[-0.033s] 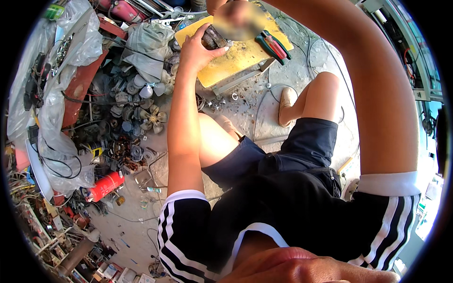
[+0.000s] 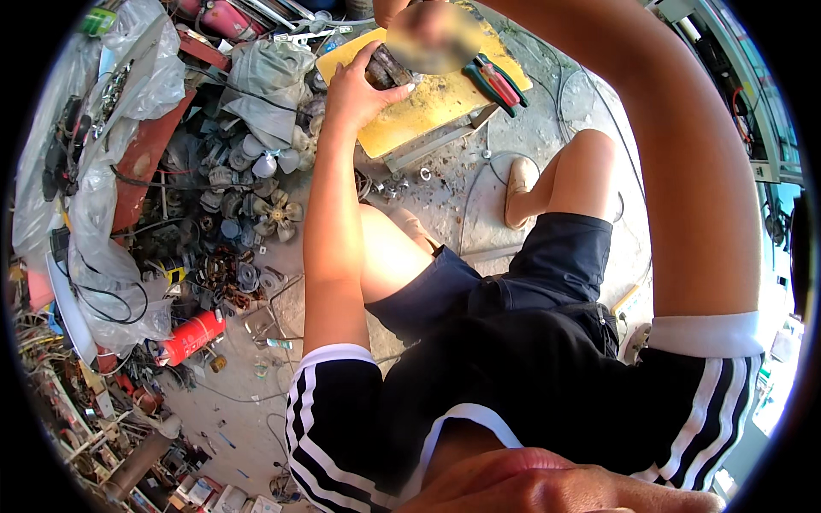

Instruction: The person cleans and assembles parts of a small motor or mechanical assembly by hand, using a screwdriver to tighten components and picking up various small metal pieces from a workbench.

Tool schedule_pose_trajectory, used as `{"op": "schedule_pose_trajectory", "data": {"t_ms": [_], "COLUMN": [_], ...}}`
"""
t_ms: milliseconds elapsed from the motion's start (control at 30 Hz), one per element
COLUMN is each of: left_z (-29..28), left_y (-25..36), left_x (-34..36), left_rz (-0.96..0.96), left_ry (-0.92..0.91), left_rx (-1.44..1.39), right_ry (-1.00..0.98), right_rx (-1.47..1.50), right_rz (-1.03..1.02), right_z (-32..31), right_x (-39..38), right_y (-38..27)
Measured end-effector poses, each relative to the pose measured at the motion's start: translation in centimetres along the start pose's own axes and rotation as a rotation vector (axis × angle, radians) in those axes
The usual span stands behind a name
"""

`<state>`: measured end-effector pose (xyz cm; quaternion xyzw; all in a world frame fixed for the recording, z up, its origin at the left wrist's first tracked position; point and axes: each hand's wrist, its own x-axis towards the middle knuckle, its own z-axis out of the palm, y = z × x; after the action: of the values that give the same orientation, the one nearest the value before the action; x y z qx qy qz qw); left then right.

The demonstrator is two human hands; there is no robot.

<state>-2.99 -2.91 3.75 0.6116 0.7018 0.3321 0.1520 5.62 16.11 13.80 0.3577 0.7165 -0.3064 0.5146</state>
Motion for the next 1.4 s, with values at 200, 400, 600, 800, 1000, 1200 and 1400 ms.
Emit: {"op": "schedule_pose_trajectory", "data": {"t_ms": [200, 400, 600, 800, 1000, 1200, 1400], "left_z": [0.3, -0.3, 0.4, 0.4, 0.6, 0.5, 0.4], "left_y": [0.2, -1.3, -1.5, -1.0, -1.3, -1.4, -0.4], "left_x": [0.0, -0.4, 0.2, 0.6, 0.4, 0.1, 0.0], "left_rz": [0.007, -0.031, -0.016, 0.048, 0.009, 0.012, -0.007], "left_ry": [0.009, 0.021, 0.035, 0.055, 0.046, 0.034, 0.000], "left_rx": [0.003, -0.005, -0.042, -0.083, -0.110, -0.021, 0.001], "right_ry": [0.081, 0.360, 1.043, 1.421, 1.622, 1.220, 1.188], "right_rx": [-0.121, -0.334, -0.332, 0.202, 0.535, 0.636, 0.332], "right_rz": [-0.078, -0.254, -0.351, -0.387, -0.531, -0.441, -0.409], "right_z": [2.5, 8.0, 16.2, 23.7, 24.9, 23.5, 19.7], "right_x": [-2.1, -4.3, 0.1, 5.4, 6.1, 1.9, 0.3], "right_y": [0.3, -0.2, 2.4, 3.6, 2.7, 4.2, 5.9]}}
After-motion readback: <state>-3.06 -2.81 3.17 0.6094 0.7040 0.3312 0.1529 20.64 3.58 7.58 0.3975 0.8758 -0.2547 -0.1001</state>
